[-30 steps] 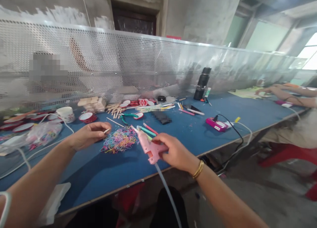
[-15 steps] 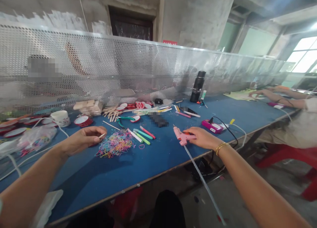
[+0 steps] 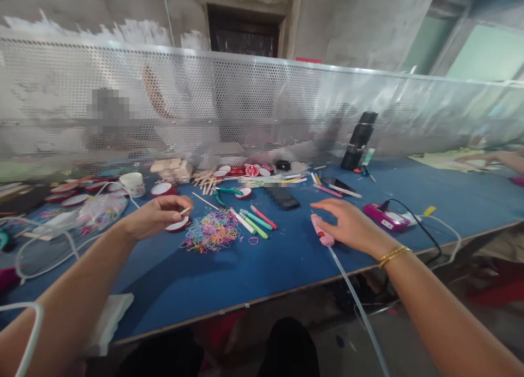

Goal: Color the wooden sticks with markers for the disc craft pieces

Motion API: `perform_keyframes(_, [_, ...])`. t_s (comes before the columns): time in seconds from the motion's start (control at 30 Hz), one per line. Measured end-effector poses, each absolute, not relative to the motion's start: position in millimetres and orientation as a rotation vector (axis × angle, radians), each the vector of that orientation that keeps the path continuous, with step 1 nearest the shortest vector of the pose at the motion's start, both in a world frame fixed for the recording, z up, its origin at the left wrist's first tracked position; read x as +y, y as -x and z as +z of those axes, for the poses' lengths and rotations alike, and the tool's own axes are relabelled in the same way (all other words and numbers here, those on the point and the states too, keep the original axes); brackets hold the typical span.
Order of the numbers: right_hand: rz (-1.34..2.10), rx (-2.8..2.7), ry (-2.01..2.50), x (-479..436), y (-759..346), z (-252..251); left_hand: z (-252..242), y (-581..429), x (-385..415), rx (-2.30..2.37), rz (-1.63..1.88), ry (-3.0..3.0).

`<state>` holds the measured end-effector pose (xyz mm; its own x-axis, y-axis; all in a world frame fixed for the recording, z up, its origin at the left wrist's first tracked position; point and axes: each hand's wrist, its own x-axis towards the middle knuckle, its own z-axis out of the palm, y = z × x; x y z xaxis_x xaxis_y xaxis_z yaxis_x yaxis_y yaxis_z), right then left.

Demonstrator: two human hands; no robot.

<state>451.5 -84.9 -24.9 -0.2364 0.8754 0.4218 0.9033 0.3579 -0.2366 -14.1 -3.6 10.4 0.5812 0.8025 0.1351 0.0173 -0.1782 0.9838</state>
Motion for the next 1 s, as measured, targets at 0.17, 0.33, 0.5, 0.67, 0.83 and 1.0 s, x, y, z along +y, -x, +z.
perform_keyframes(0.17, [-0.004, -2.292, 1.149, -73, -333, 4, 12, 20, -2, 0.643, 0.872, -1.566])
perform_keyframes(0.33, [0.044, -2.399, 1.048, -29, -218, -16, 12, 26, -1, 0.591, 0.902, -1.514])
perform_keyframes(0.5, [0.099, -2.368, 1.311, 2, -141, -31, 12, 35, 3, 0.558, 0.964, -1.475])
perform_keyframes(0.67, [0.063, -2.226, 1.548, 5, -104, -35, 15, 41, 5, 0.557, 1.069, -1.43])
perform_keyframes(0.83, [0.012, -2.225, 1.537, 6, -87, -47, 18, 40, 1, 0.535, 1.055, -1.442])
perform_keyframes(1.0, [0.028, -2.211, 1.47, 0, -101, -39, 19, 39, -4, 0.545, 1.004, -1.492])
